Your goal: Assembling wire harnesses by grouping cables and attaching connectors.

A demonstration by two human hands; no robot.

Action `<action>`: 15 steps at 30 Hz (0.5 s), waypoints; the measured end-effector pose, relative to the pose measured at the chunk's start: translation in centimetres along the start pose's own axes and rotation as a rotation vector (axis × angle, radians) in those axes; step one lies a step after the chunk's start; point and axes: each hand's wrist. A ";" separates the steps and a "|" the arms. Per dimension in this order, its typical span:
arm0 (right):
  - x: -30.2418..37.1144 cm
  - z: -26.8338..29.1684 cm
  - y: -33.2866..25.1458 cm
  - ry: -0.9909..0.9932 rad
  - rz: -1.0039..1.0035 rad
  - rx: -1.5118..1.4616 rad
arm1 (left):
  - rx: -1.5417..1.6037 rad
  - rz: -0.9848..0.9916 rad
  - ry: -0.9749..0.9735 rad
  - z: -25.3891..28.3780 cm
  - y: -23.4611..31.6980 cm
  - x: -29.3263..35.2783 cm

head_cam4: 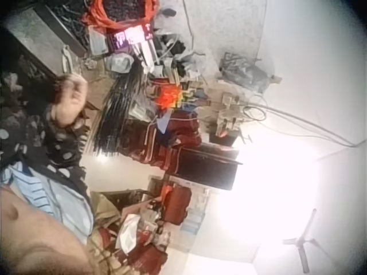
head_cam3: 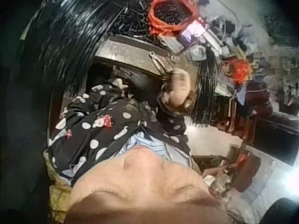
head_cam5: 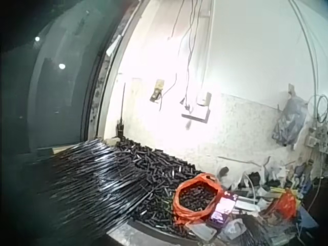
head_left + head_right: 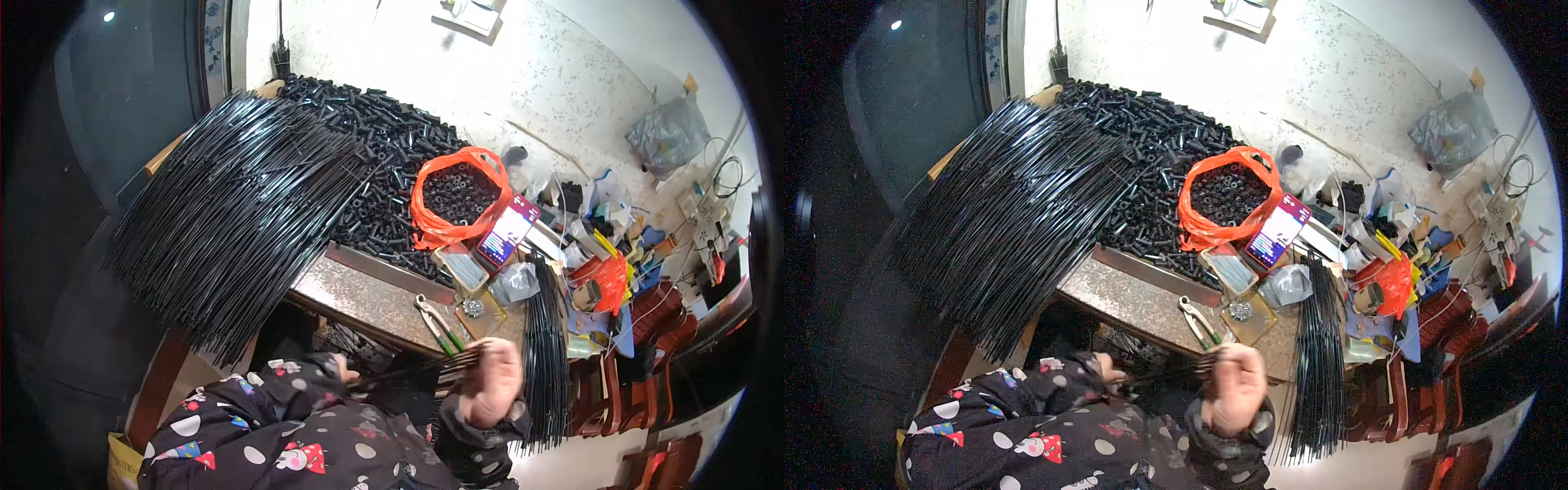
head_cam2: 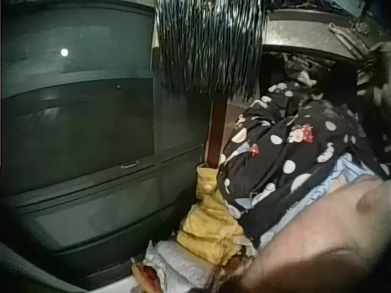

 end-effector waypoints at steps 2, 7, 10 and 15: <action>0.0 0.4 1.8 -0.122 -0.344 -0.149 | 0.153 -0.144 0.419 7.2 3.5 5.8; -1.7 -1.8 1.5 -0.173 -0.356 -0.082 | 0.712 -0.905 0.771 17.7 8.4 14.2; -1.6 -2.2 2.3 -0.102 -0.130 0.151 | 0.546 -0.825 0.937 18.4 8.9 14.1; -1.9 -0.5 3.2 -0.149 -0.085 -0.006 | 0.633 -0.728 0.937 18.4 9.4 13.5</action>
Point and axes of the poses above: each hand's wrist, its own x-axis away from the middle knuckle, its own z-axis out of the back of the hand, y = z × x, and after that the axes turned 12 degrees about -x, right-handed
